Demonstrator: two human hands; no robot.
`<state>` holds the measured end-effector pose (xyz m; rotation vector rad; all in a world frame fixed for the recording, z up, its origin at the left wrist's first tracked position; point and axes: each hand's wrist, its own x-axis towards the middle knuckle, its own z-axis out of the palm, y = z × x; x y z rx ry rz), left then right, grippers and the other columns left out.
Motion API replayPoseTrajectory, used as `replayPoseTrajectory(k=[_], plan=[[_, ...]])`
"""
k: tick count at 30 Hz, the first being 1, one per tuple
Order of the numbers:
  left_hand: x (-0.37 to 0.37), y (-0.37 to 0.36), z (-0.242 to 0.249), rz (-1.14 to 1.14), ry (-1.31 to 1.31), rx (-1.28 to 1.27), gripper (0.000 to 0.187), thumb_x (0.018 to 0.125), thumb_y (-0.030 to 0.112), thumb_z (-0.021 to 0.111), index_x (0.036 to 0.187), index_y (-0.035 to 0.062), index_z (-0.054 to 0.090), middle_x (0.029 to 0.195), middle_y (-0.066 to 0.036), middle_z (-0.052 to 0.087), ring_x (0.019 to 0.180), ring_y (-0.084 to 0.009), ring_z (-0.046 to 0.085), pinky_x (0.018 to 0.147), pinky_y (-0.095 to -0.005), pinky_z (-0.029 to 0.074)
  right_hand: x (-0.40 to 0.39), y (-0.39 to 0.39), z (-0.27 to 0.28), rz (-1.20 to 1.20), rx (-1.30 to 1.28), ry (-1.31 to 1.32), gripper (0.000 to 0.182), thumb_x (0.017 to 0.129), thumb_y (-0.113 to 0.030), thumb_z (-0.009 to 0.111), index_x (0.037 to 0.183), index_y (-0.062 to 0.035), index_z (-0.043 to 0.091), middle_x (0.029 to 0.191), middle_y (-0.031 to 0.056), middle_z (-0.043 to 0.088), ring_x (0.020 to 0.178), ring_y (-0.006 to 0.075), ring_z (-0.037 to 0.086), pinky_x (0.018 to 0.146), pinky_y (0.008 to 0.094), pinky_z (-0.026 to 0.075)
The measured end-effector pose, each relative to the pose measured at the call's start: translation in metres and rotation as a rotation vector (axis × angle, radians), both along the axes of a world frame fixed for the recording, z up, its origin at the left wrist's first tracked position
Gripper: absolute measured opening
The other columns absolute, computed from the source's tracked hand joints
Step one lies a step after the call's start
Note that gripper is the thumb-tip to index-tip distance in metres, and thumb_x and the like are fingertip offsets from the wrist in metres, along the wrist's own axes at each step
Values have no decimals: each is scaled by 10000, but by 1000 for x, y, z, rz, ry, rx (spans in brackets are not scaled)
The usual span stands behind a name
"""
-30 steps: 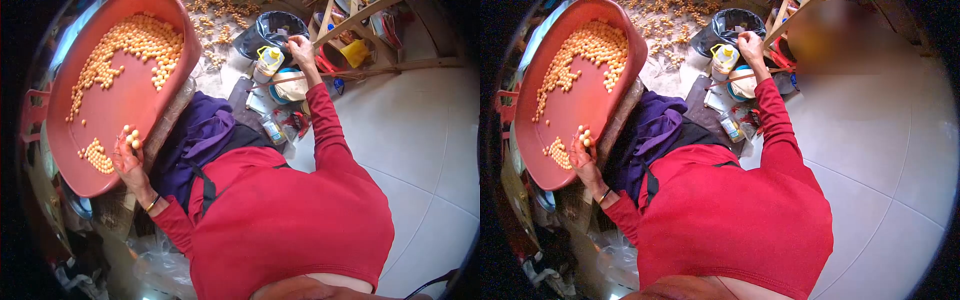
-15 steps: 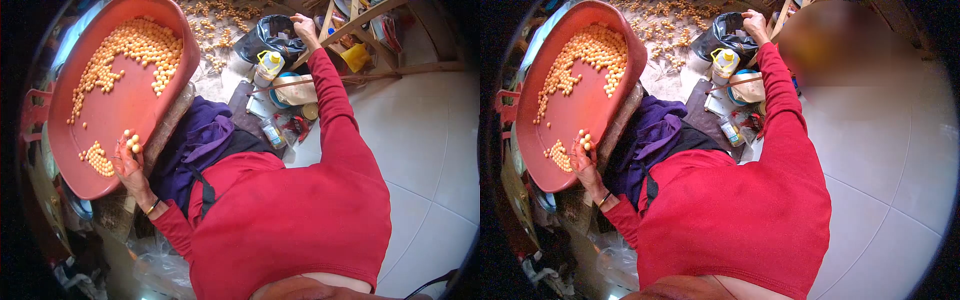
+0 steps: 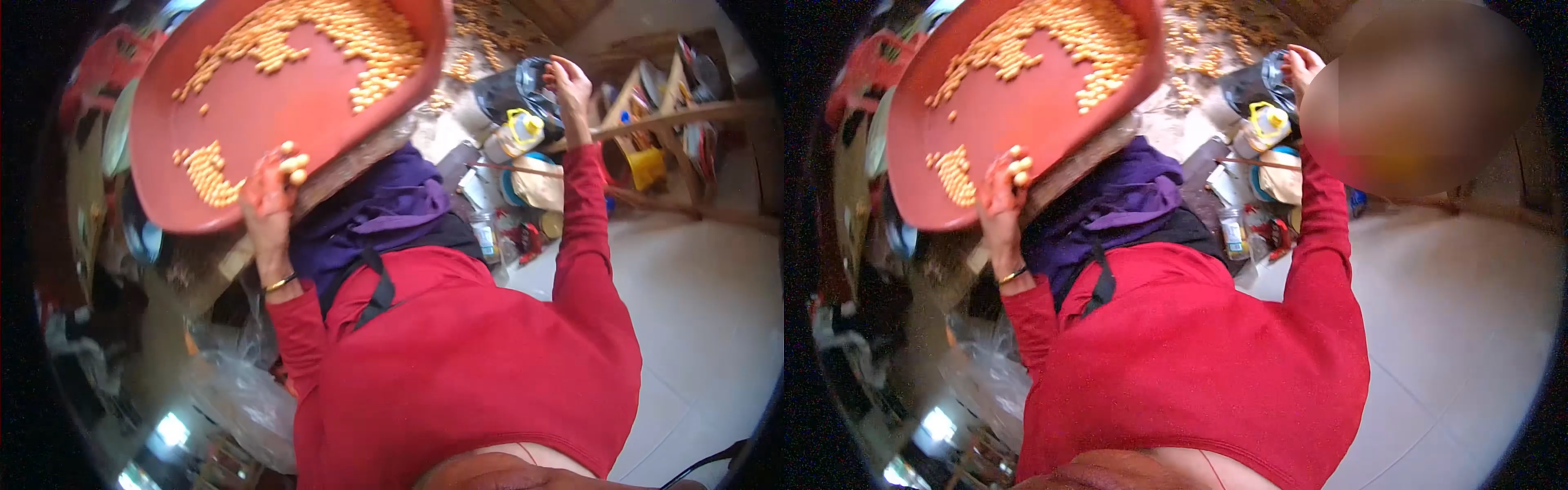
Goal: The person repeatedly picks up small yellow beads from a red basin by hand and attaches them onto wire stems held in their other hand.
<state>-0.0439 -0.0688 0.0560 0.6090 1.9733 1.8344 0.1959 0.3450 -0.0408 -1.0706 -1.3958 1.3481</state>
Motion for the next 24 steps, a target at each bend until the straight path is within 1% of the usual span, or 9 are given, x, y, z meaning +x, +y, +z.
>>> replayPoseTrajectory(k=[3,6,8,10,13,14,18,19,24], plan=[[7,7,-2,-13,-47,16,288,945,227,516,1116,29,638,981,-62,671,733,-46,565,592,-120,425,-20,-42,35,113,82,156,182,906,-128,600,1047,-29,660,796,53,661,613,84,562,519,189,438],[10,10,-2,-21,-95,12,287,946,222,511,1115,26,637,974,-60,672,735,-48,567,592,-122,426,-41,-85,68,175,161,246,192,924,-143,598,1063,-24,656,823,52,655,622,77,541,562,183,438],[11,14,-2,-64,-152,13,286,948,218,505,1113,24,635,967,-58,673,736,-50,569,592,-124,427,-56,-119,87,257,302,281,171,920,-108,592,1051,-21,659,800,47,644,626,82,538,567,182,429],[15,21,-1,-70,-141,26,286,950,214,502,1113,20,634,963,-59,674,735,-54,572,595,-127,432,-71,-149,99,374,311,271,146,914,-82,591,1021,-21,669,778,45,631,624,83,528,564,185,423],[22,31,-1,-115,-127,60,285,955,203,493,1114,10,630,948,-61,676,732,-66,580,602,-135,447,-103,-167,97,597,759,43,104,851,-52,623,931,-39,690,831,66,634,664,150,561,579,237,445],[23,33,-2,-113,-125,64,285,955,203,493,1114,10,630,948,-61,676,732,-66,580,602,-135,447,-112,-168,92,599,763,44,104,851,-52,623,931,-39,690,831,66,634,664,150,561,579,237,445],[23,37,-7,-129,-134,74,279,964,186,481,1114,-1,625,941,-66,677,731,-83,593,616,-153,475,-143,-171,77,560,1117,-267,70,802,-65,644,862,-48,673,849,101,616,673,230,579,592,291,461],[24,38,-7,-123,-133,74,279,964,186,481,1114,-1,625,941,-66,677,731,-83,593,616,-153,475,-146,-170,76,566,1119,-263,70,802,-65,644,862,-48,673,849,101,616,673,230,579,592,291,461],[28,41,-8,-109,-134,57,273,971,172,476,1114,-8,622,945,-76,677,732,-95,604,630,-168,493,-158,-166,71,637,1219,-542,113,794,-138,611,791,-25,617,824,116,574,668,307,555,598,402,462]])
